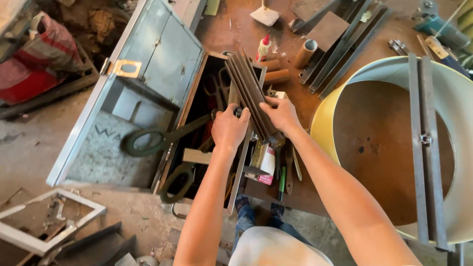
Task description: Measure and assemble metal strips within a circular metal frame for fabrication.
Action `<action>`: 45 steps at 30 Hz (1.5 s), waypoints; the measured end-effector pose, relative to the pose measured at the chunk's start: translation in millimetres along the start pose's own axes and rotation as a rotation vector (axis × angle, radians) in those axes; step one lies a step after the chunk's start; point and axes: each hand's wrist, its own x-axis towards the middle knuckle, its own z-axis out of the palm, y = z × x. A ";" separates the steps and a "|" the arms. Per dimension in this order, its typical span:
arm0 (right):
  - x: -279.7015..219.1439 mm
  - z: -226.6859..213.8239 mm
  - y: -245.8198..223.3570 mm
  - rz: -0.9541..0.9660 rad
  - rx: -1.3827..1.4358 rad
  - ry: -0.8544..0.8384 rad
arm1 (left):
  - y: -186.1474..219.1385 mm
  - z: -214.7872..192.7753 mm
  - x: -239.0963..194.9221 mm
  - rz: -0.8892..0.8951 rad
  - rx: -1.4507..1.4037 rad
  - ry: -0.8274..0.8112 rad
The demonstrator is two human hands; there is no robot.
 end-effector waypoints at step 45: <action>-272.3 -436.6 197.7 0.272 0.321 0.365 | 78.2 54.1 -164.4 0.344 -0.171 0.234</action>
